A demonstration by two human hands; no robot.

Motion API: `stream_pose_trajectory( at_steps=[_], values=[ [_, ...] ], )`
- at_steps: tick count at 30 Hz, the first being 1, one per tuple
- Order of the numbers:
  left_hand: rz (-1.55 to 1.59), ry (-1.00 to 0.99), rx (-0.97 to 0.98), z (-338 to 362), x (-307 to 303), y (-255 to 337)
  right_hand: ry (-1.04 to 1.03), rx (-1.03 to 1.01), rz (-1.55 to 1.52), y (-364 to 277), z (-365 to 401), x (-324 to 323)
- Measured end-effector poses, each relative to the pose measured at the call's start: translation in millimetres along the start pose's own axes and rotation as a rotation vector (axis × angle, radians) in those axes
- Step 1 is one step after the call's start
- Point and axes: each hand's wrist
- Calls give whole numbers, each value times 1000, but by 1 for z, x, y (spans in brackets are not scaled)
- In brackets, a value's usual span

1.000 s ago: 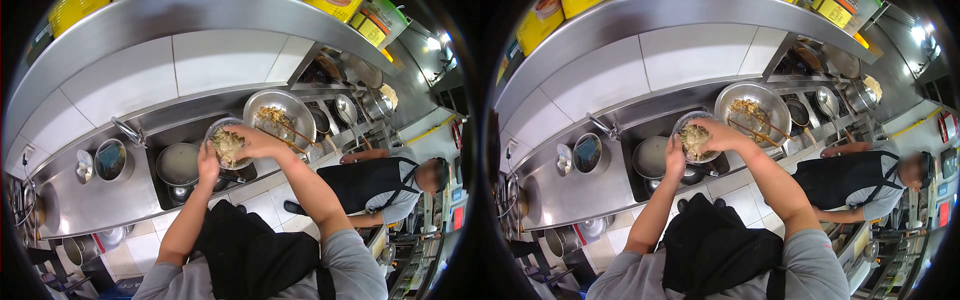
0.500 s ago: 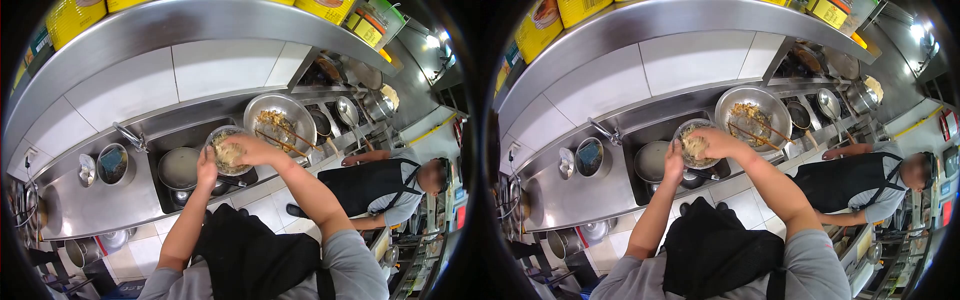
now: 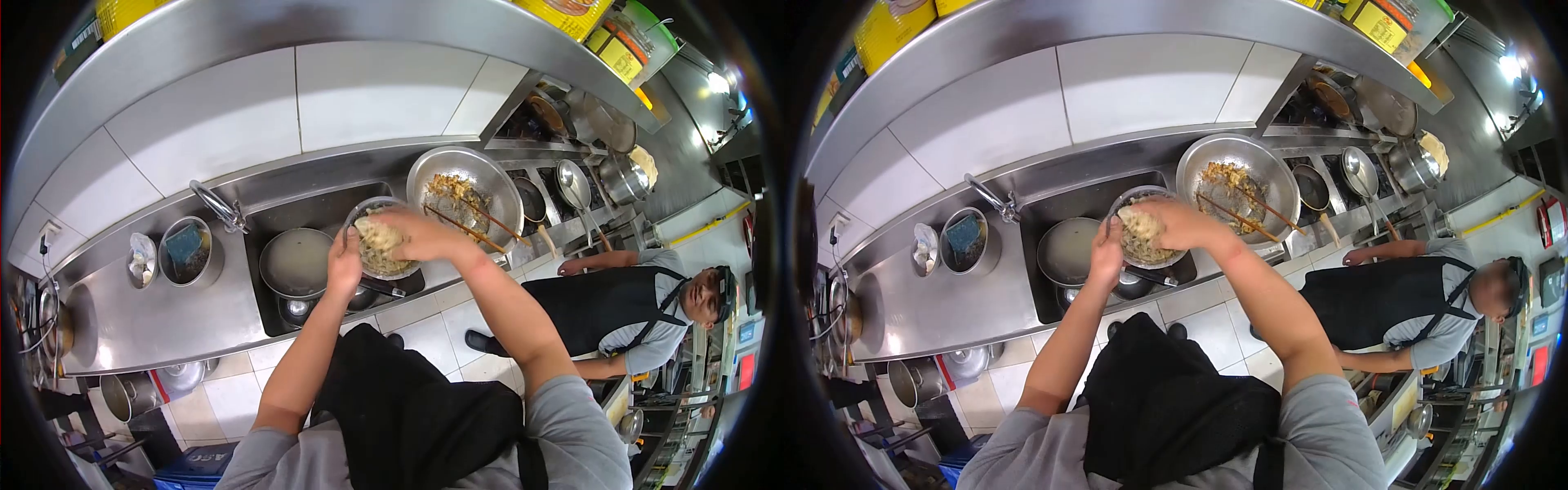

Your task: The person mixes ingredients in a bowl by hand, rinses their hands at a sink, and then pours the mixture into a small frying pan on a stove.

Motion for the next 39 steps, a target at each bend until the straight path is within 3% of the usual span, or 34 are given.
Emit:
stream_pose_trajectory(
  at_steps=[1,2,5,7,12,14,15,19,21,22,24,27,30,34,39],
  values=[
    [-25,38,32,5,4,8,-137,151,-167,-4,-2,-9],
    [-24,32,36,5,6,14,-131,152,-162,0,-2,-9],
    [-1,30,116,7,14,17,16,104,6,1,-1,5],
    [-29,0,138,8,19,15,28,351,239,-23,2,22],
    [-43,4,104,-5,13,-1,-5,308,318,-10,1,10],
    [-35,-10,106,-9,14,1,74,103,83,-2,2,-6],
    [0,6,126,-8,16,8,-32,127,-1,-8,0,-18],
    [-36,33,237,-4,21,17,-58,214,42,-22,-2,-24],
    [-71,45,274,-5,23,11,-233,629,67,-34,-10,-8],
    [-116,62,325,-5,25,2,-234,629,68,-20,-5,2],
    [-161,83,383,-4,24,-2,-3,517,-42,7,-2,21],
    [-139,96,289,2,17,-1,43,362,-134,12,0,5],
    [-101,106,196,6,15,8,-120,219,-70,6,-5,-14],
    [-104,52,242,8,21,17,32,376,29,3,-5,3],
    [-197,3,189,-8,17,1,-11,393,-56,25,-4,31]
  ],
)
Point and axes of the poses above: each hand's wrist, its own z-axis away from the middle knuckle, its own x-axis out of the palm, y = z × x, and after that the axes turned 8 degrees about y, right-handed
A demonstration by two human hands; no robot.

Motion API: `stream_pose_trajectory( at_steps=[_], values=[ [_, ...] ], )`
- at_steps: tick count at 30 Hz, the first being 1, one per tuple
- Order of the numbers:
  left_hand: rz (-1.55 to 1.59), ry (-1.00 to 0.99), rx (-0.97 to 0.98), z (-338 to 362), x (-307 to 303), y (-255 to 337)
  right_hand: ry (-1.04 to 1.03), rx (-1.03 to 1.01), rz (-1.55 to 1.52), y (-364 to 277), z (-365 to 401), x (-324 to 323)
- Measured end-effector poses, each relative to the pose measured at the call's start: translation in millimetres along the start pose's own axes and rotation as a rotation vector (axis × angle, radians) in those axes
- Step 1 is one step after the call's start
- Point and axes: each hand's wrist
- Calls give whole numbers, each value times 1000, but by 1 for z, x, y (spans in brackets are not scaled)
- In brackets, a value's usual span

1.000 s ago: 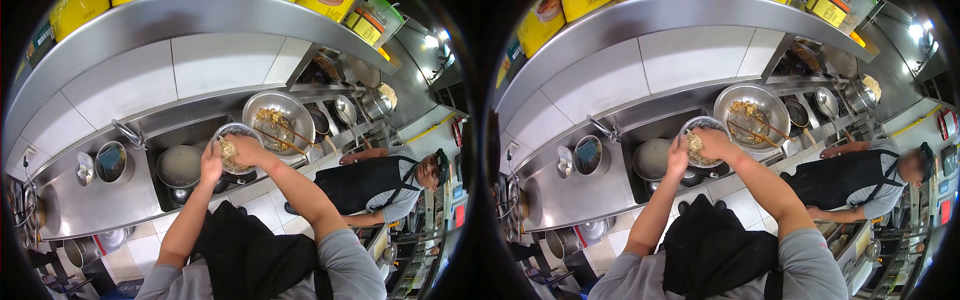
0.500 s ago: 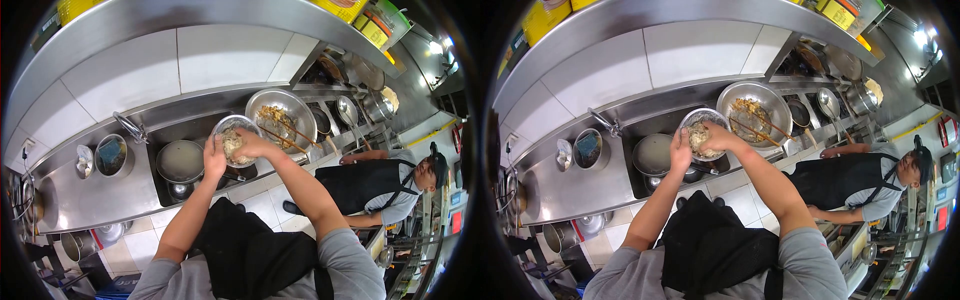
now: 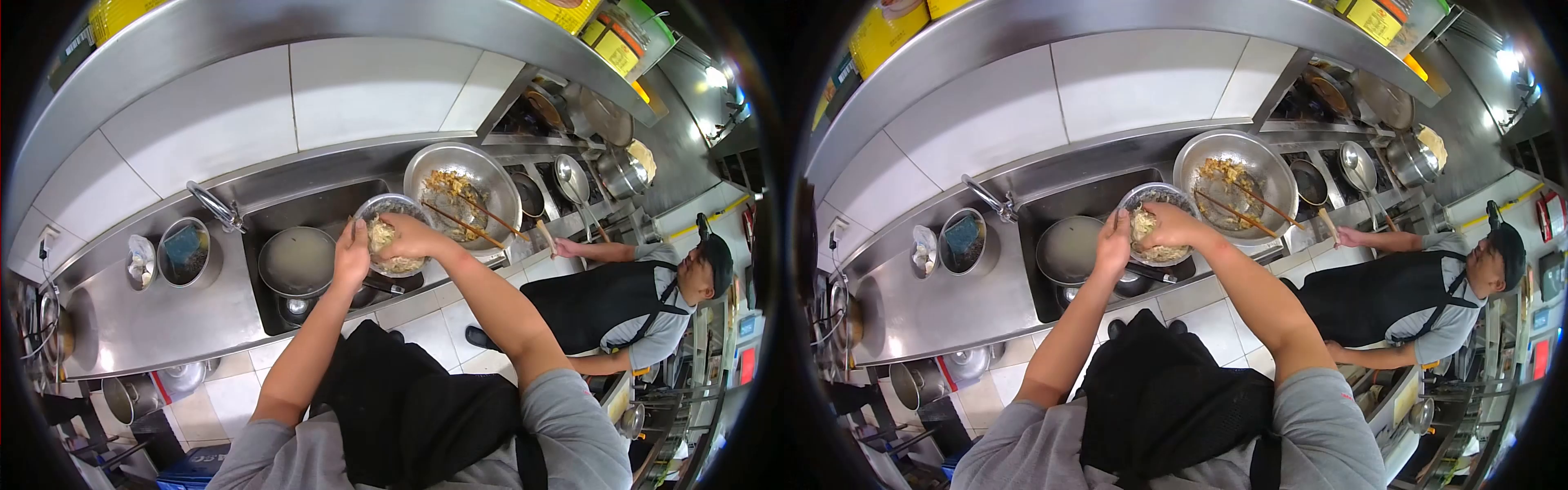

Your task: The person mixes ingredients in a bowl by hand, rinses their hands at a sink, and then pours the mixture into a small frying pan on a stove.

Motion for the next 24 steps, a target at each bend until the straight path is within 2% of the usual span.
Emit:
stream_pose_trajectory(
  at_steps=[2,3,5,7,9,10,12,13,15,16,17,18,19,21,22,23,24],
  values=[
    [87,1,-138,5,-2,5,-92,78,43,-25,8,-20],
    [85,4,-143,4,-4,2,-98,80,41,-21,9,-21],
    [228,-43,-147,-2,-8,0,13,-253,0,-14,13,-27],
    [188,17,-108,7,-5,22,-2,-309,0,-18,13,-34],
    [137,9,38,9,-5,24,-29,57,167,-28,10,-34],
    [134,1,36,10,-4,17,-24,64,163,-27,8,-25],
    [-117,100,302,10,8,-4,-18,245,-5,-17,4,-2],
    [-105,69,310,11,13,-10,10,265,-2,-7,4,12],
    [24,39,194,15,8,-23,26,398,-790,11,5,38],
    [103,35,162,16,6,-22,49,403,-794,8,6,33],
    [103,19,163,14,3,-21,116,305,-652,4,7,29],
    [111,37,72,16,-4,-10,174,208,-510,-2,10,24],
    [115,57,-17,16,-10,-5,180,212,-516,-11,13,15],
    [144,74,-81,11,-12,-9,55,-183,-225,-25,18,-7],
    [200,68,-88,9,-12,-9,-59,-148,-144,-27,16,-15],
    [255,71,-91,7,-15,-9,-65,-157,-153,-24,20,-10],
    [173,96,-51,10,-15,-2,50,-139,-39,-20,21,-3]
  ],
)
Point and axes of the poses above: each hand's wrist, its own z-axis away from the middle knuckle, its own x-axis out of the palm, y = z × x, and after that the axes turned 8 degrees about y, right-handed
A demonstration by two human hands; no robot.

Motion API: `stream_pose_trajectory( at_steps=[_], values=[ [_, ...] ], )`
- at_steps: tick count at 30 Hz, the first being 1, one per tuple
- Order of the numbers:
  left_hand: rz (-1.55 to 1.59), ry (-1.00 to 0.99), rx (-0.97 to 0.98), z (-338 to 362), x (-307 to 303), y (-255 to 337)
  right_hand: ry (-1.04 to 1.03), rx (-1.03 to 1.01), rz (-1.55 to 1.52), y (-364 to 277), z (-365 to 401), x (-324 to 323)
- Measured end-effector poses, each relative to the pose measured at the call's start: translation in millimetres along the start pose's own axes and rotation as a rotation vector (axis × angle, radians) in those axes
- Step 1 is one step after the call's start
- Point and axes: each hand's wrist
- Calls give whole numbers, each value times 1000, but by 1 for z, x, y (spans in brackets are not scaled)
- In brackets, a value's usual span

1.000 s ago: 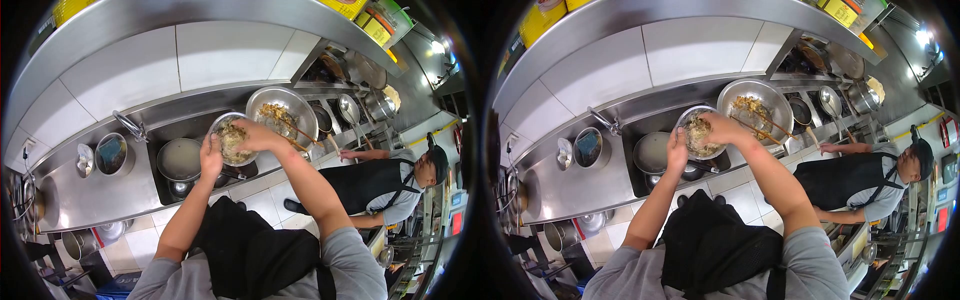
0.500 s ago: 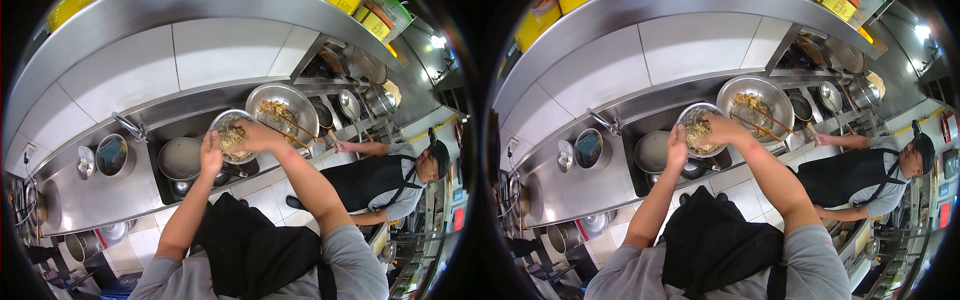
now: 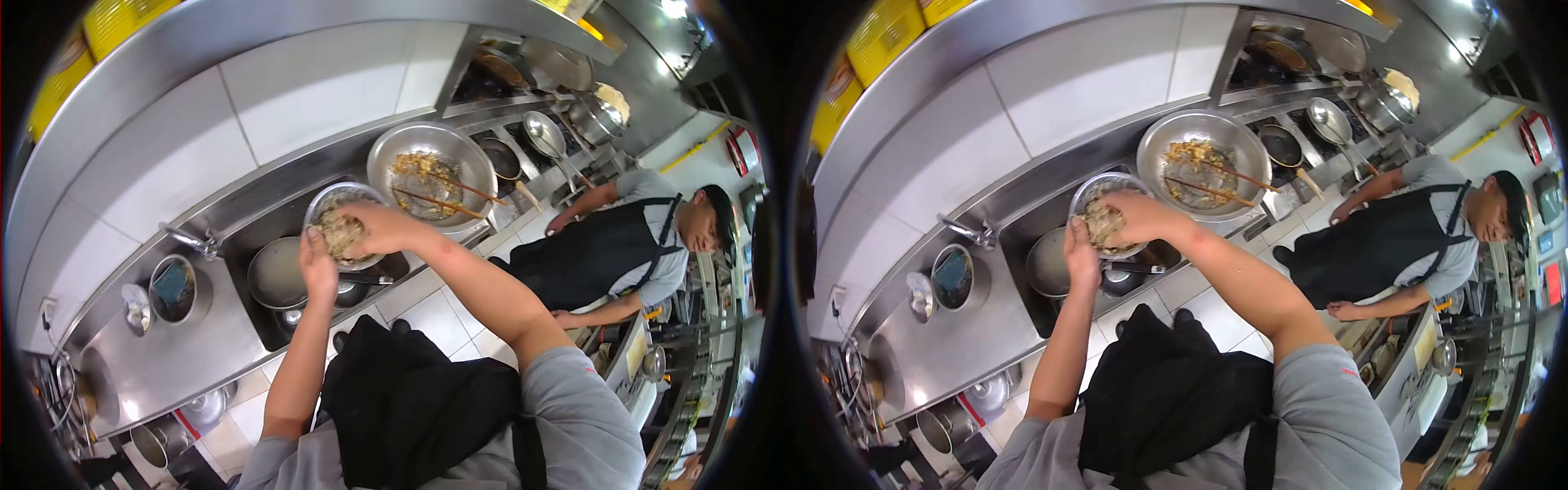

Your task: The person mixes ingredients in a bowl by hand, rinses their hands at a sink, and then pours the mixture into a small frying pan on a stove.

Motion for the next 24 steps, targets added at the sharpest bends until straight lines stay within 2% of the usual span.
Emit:
stream_pose_trajectory(
  at_steps=[1,2,3,5,7,9,10,11,13,14,15,17,21,23,24],
  values=[
    [-7,-6,-34,2,2,7,107,10,124,-7,0,2],
    [-61,-10,-1,9,7,11,30,214,29,-14,0,2],
    [-112,-20,29,18,12,24,21,206,26,-8,-1,12],
    [-135,-42,66,15,10,8,85,247,-136,18,-3,35],
    [-52,-91,-56,18,6,9,94,266,-76,14,0,27],
    [-57,-46,-91,23,0,9,127,287,-5,-3,7,10],
    [-21,-53,-107,22,-3,7,227,159,137,5,6,14],
    [13,-64,-120,21,-5,6,217,158,136,6,8,10],
    [30,-44,-121,22,-5,10,42,34,-44,-10,11,-10],
    [45,-35,-116,22,-6,12,-68,36,-94,-17,10,-19],
    [46,-34,-117,22,-7,13,-70,36,-93,-15,12,-15],
    [14,-106,-69,21,-7,14,66,62,116,-8,17,-3],
    [-41,-131,-13,25,4,12,120,92,133,-17,13,19],
    [11,-130,-154,31,3,17,-26,89,99,-10,12,11],
    [11,-121,-157,33,3,14,-35,86,96,-7,14,5]
  ],
)
Point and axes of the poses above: each hand's wrist, its own z-axis away from the middle knuckle, its own x-axis out of the palm, y = z × x, and after that the axes turned 8 degrees about y, right-handed
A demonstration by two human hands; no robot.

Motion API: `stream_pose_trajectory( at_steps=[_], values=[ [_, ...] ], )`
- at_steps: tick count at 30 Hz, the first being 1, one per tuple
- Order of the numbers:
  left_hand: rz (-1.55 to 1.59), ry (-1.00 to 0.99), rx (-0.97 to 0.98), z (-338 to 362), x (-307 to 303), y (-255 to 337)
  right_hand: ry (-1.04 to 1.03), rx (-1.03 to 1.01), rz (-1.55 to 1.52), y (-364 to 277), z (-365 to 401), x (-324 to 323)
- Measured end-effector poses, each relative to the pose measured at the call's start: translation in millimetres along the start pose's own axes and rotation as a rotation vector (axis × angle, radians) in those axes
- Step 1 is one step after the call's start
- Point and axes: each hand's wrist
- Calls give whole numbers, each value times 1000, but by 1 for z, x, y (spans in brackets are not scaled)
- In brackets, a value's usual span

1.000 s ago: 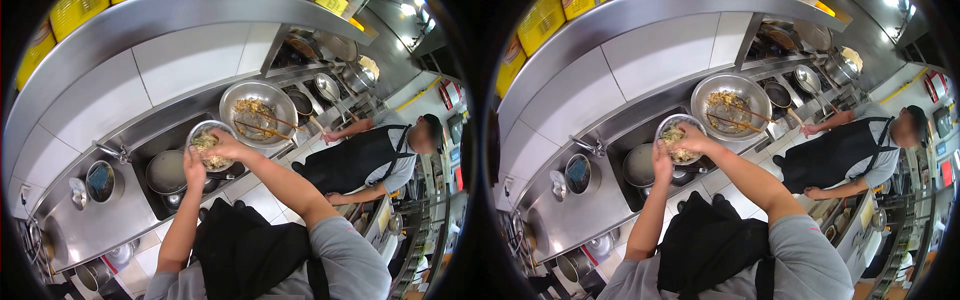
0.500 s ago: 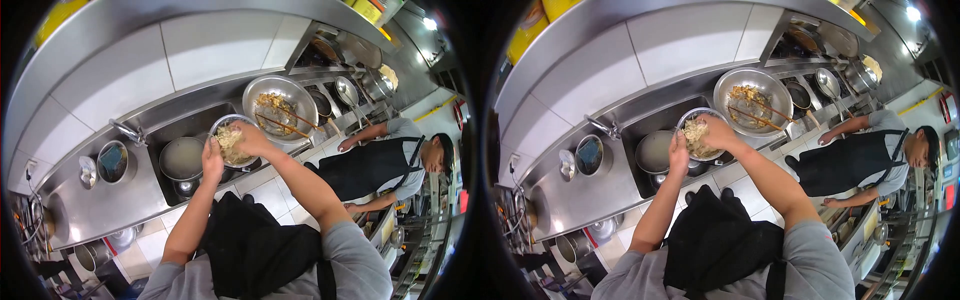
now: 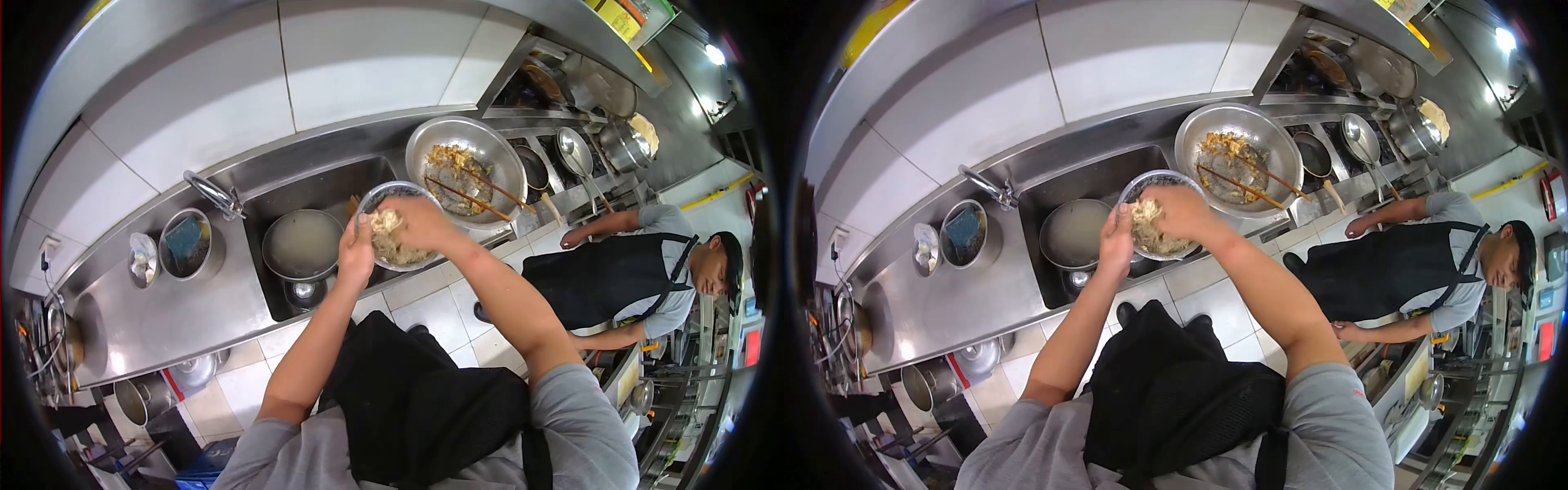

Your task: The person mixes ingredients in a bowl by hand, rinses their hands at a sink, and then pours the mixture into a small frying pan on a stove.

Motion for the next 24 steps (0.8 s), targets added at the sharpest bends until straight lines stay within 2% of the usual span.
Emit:
stream_pose_trajectory(
  at_steps=[3,5,6,8,9,11,12,13,15,19,20,21,23,24],
  values=[
    [60,-39,35,5,5,-3,71,-54,93,4,12,-27],
    [58,1,17,13,12,4,46,-219,-84,2,26,-45],
    [57,1,23,15,16,2,49,-223,-84,0,34,-48],
    [74,53,17,18,23,-3,130,-133,152,-2,54,-47],
    [72,52,22,22,29,-4,135,-136,151,0,57,-43],
    [16,5,93,35,42,-8,15,12,219,11,62,-29],
    [11,11,95,41,46,-12,37,-57,113,25,65,-31],
    [3,26,89,45,50,-16,36,-67,109,31,69,-39],
    [-2,53,77,53,56,-26,158,-222,118,42,79,-54],
    [22,58,69,63,74,-30,202,-279,-90,30,95,-92],
    [61,58,45,67,77,-28,115,-226,-159,29,99,-100],
    [63,68,49,72,80,-24,109,-234,-161,27,103,-105],
    [138,100,21,81,85,-17,-57,-122,-120,26,109,-111],
    [135,105,23,85,87,-14,-59,-126,-123,28,110,-103]
  ],
)
Point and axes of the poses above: each hand's wrist, its own z-axis away from the middle knuckle, its own x-axis out of the palm, y = z × x, and after that the axes turned 8 degrees about y, right-handed
